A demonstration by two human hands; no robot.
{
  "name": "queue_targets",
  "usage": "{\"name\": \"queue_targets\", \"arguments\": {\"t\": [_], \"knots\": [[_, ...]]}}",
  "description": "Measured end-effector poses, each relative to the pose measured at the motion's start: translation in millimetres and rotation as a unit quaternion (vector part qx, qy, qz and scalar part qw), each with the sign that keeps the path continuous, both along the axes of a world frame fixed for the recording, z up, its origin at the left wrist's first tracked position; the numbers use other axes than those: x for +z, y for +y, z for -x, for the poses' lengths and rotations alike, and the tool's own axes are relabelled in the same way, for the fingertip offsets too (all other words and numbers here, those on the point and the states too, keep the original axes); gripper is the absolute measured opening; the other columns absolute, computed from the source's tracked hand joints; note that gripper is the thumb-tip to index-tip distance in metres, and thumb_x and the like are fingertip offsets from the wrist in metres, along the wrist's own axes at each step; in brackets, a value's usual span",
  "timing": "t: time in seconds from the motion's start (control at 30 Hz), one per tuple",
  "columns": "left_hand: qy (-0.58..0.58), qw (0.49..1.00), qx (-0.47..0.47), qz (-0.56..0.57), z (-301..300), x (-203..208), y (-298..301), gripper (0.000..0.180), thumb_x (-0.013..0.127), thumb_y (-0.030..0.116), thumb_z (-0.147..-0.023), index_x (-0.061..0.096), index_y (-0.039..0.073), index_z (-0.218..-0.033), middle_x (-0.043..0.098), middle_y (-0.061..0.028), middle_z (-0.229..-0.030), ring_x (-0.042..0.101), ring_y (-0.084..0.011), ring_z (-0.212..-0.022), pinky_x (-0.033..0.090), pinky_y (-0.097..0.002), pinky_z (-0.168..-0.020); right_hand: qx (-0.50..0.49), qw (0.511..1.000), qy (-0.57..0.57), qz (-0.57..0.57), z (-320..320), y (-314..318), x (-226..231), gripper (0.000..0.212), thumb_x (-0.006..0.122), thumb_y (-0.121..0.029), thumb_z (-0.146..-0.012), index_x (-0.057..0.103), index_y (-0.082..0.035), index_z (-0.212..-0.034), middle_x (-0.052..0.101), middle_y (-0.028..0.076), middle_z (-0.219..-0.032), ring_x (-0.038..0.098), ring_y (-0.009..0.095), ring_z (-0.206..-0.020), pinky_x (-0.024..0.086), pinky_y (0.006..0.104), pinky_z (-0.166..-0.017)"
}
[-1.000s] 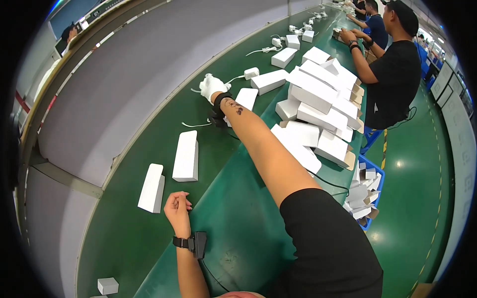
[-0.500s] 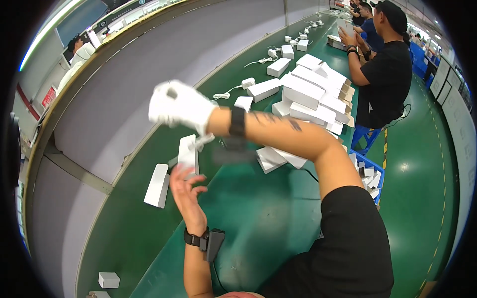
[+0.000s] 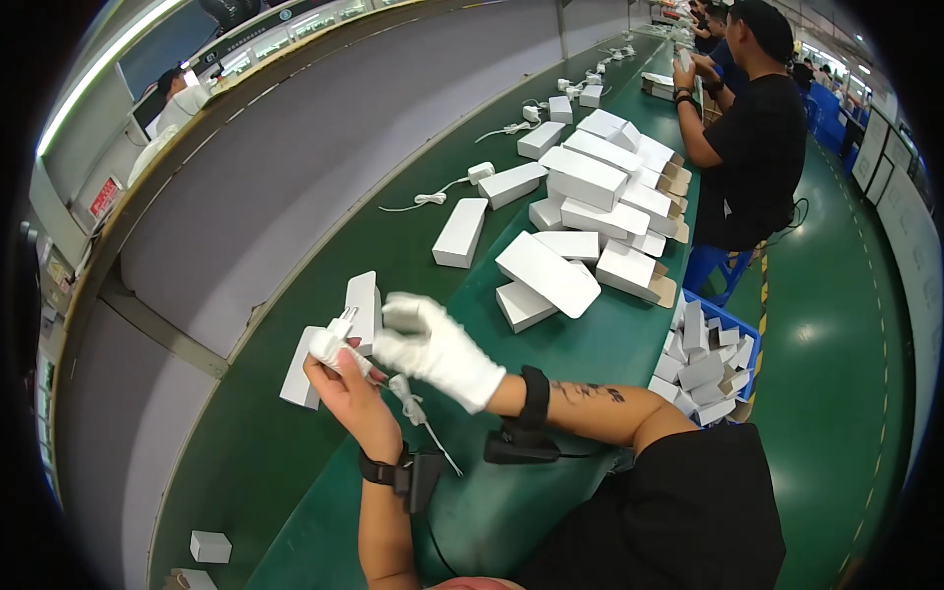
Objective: The person packages power adapters by hand, picking up an adapter and a white box, inserting the adapter into the box, and closing the box flaps. The person then places the filled box onto the conveyor belt and repeats the process.
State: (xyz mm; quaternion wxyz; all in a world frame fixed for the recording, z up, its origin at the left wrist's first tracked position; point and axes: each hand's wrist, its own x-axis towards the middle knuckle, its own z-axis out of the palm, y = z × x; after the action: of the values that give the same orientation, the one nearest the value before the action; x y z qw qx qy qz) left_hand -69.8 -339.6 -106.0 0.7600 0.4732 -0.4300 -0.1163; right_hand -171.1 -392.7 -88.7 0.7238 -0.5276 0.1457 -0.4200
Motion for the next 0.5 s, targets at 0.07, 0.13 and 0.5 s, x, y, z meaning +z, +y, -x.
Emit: {"name": "queue_targets", "arguments": {"t": [0.07, 0.13, 0.5], "knots": [[-0.111, 0.989, 0.095, 0.029, 3.0, 2.8, -1.6, 0.036, 0.053, 0.015, -0.094, 0.041, 0.003, -0.126, 0.056, -0.0097, -0.109, 0.058, -0.0177, -0.091, 0.047, -0.0304, -0.073, 0.018, 0.993, 0.03, 0.109, -0.3, 14.8, -5.2, 0.043, 0.06, -0.031, -0.093, 0.051, -0.004, -0.125, 0.052, 0.008, -0.127, 0.053, 0.017, -0.112, 0.042, 0.0311, -0.096], [-0.224, 0.97, 0.092, 0.02, 11.7, 0.0, 2.0, 0.036, 0.051, 0.021, -0.094, 0.043, 0.003, -0.125, 0.057, -0.0103, -0.107, 0.059, -0.0177, -0.09, 0.047, -0.0301, -0.072, 0.008, 0.994, 0.033, 0.103, -3.9, 4.8, -11.1, 0.04, 0.06, -0.029, -0.092, 0.052, -0.004, -0.123, 0.054, 0.008, -0.123, 0.055, 0.017, -0.109, 0.044, 0.031, -0.093], [0.259, 0.775, -0.52, -0.248, -9.7, -7.4, -3.8, 0.054, 0.038, 0.05, -0.098, 0.049, 0.005, -0.127, 0.062, -0.0121, -0.105, 0.06, -0.0182, -0.091, 0.047, -0.027, -0.072, 0.049, 0.995, -0.085, 0.029, 19.5, -30.2, 27.2, 0.048, 0.065, -0.03, -0.088, 0.049, 0.0, -0.122, 0.064, 0.011, -0.102, 0.066, 0.019, -0.082, 0.05, 0.0266, -0.067]]}}
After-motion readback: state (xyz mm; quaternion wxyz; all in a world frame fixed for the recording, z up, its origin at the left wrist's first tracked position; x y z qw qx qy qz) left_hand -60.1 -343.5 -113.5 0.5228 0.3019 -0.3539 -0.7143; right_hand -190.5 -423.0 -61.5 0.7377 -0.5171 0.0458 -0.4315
